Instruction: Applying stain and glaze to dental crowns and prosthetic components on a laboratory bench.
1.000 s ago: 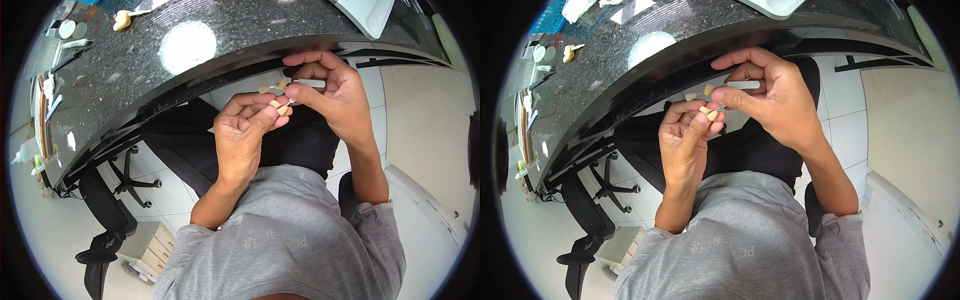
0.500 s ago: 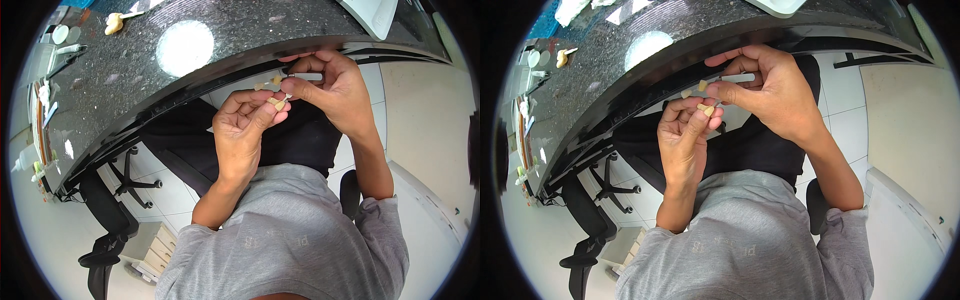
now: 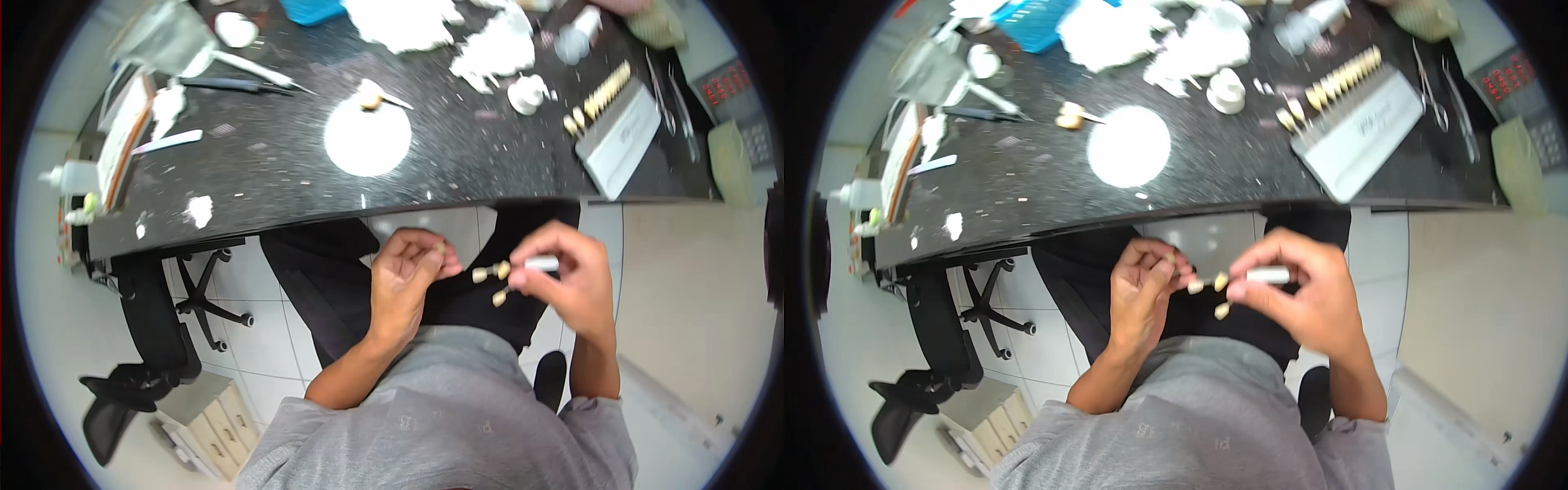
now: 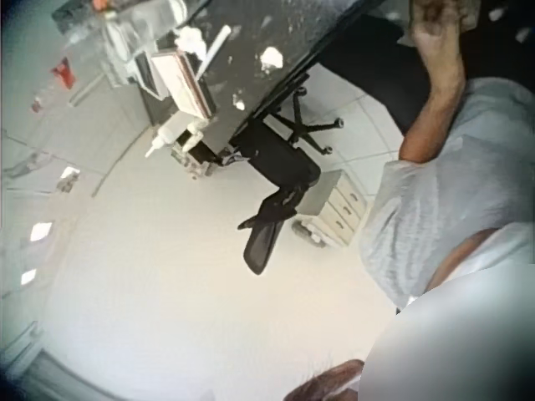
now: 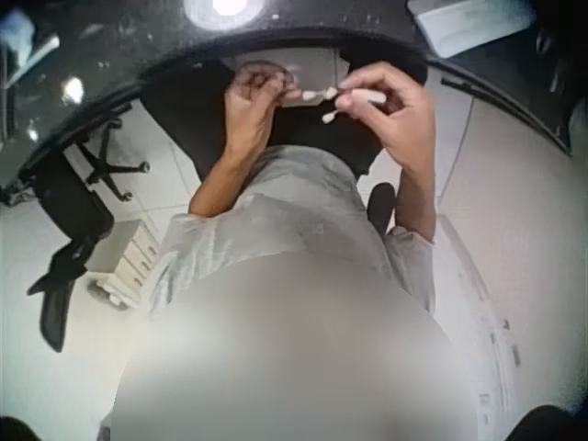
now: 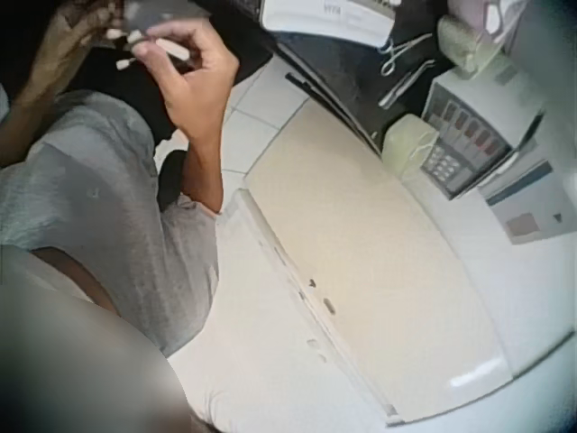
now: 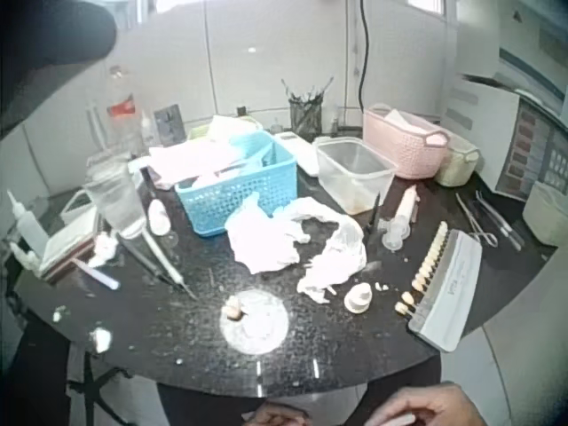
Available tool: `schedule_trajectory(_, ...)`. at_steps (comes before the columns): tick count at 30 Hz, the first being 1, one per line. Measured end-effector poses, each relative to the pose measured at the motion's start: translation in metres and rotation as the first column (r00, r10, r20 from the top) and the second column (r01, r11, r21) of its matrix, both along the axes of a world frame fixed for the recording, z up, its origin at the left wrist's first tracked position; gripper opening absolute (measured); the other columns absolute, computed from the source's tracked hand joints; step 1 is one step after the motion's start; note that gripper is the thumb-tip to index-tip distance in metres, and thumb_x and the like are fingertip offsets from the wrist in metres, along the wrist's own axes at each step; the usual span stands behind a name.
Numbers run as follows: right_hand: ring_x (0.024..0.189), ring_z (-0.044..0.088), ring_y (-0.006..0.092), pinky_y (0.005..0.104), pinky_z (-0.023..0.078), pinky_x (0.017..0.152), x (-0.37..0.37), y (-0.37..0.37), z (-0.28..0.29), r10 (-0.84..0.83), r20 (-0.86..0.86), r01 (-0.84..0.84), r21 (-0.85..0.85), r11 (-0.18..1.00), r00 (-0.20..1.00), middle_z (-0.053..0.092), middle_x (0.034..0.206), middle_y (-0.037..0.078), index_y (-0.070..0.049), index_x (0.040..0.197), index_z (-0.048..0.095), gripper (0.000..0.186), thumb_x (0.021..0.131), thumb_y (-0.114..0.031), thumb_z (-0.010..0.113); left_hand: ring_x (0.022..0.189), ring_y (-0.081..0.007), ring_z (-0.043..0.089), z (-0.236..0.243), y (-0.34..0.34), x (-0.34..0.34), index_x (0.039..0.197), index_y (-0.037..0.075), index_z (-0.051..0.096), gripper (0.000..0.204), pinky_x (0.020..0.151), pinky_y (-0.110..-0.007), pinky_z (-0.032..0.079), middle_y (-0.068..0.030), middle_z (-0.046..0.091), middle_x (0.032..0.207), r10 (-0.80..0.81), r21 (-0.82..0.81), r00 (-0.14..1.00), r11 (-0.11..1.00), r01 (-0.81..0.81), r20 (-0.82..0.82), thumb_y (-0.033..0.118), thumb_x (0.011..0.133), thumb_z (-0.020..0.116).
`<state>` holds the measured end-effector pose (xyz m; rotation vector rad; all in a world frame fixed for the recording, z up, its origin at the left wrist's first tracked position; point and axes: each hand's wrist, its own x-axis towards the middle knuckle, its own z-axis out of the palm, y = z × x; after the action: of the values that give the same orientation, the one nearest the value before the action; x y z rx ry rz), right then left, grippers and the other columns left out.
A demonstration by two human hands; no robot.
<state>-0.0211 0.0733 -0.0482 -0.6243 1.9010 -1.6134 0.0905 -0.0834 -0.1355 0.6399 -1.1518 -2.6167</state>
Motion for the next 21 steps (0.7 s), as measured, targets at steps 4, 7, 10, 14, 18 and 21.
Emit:
schedule_trajectory(4,0.072,0.064,0.0104,0.0221,0.05,0.065,-0.004,-0.036,0.046,-0.049,-0.502,-0.019,-0.13,0.991,0.863,0.067,0.081,0.008,0.002,0.086,0.065,0.012,0.077,0.0,0.073,0.084,-0.0107,0.059,0.014,-0.017,0.021,0.102,-0.001,0.055,0.011,0.079,-0.03,0.056,-0.0068,0.057,0.091,0.05,-0.008,0.994,0.999,-0.051,-0.097,0.004,0.092,0.054)
schedule_trajectory(7,0.066,0.064,0.0094,0.0221,0.049,0.06,-0.014,-0.087,0.062,-0.143,-0.552,0.09,-0.122,0.988,0.821,0.067,0.072,0.006,0.0,0.082,0.063,0.01,0.077,-0.002,0.071,0.083,-0.0118,0.061,0.027,-0.025,0.039,0.103,0.003,0.052,0.016,0.077,-0.03,0.056,-0.0062,0.059,0.091,0.071,-0.126,0.99,0.988,-0.086,-0.123,0.013,0.092,0.058)
schedule_trajectory(10,0.062,0.066,0.0153,0.0261,0.05,0.058,-0.012,-0.135,0.064,-0.098,-0.633,0.058,-0.084,0.995,0.768,0.067,0.068,0.01,0.0,0.079,0.061,0.012,0.076,-0.008,0.07,0.082,-0.0113,0.06,0.043,-0.036,0.054,0.102,0.001,0.056,0.013,0.077,-0.029,0.055,-0.0057,0.058,0.091,0.131,-0.176,0.974,0.971,-0.164,-0.186,0.01,0.093,0.056)
schedule_trajectory(14,0.057,0.064,0.0201,0.0313,0.046,0.053,0.0,-0.174,0.062,-0.04,-0.687,0.028,-0.029,0.999,0.725,0.066,0.068,0.01,-0.003,0.077,0.06,0.015,0.076,-0.012,0.072,0.081,-0.0113,0.059,0.065,-0.06,0.067,0.104,-0.001,0.06,0.014,0.077,-0.029,0.055,-0.0058,0.057,0.091,0.221,-0.287,0.948,0.915,-0.283,-0.23,0.006,0.093,0.055)
schedule_trajectory(18,0.066,0.061,0.0255,0.0368,0.047,0.06,0.005,-0.192,0.066,0.026,-0.847,0.131,0.112,0.985,0.53,0.062,0.071,0.007,-0.006,0.082,0.06,0.017,0.074,-0.013,0.074,0.08,-0.0116,0.059,0.086,-0.086,0.073,0.108,-0.002,0.059,0.018,0.076,-0.029,0.055,-0.0059,0.057,0.09,0.246,-0.359,0.931,0.871,-0.334,-0.269,0.003,0.091,0.057)
schedule_trajectory(21,0.083,0.059,0.0278,0.0366,0.047,0.072,0.011,-0.188,0.078,-0.097,-0.982,0.182,-0.067,0.981,0.163,0.06,0.09,0.009,-0.006,0.095,0.064,0.026,0.072,-0.012,0.075,0.079,-0.0116,0.059,0.101,-0.102,0.072,0.112,-0.002,0.056,0.023,0.076,-0.029,0.055,-0.0065,0.058,0.09,0.266,-0.363,0.906,0.85,-0.381,-0.328,0.003,0.09,0.059)
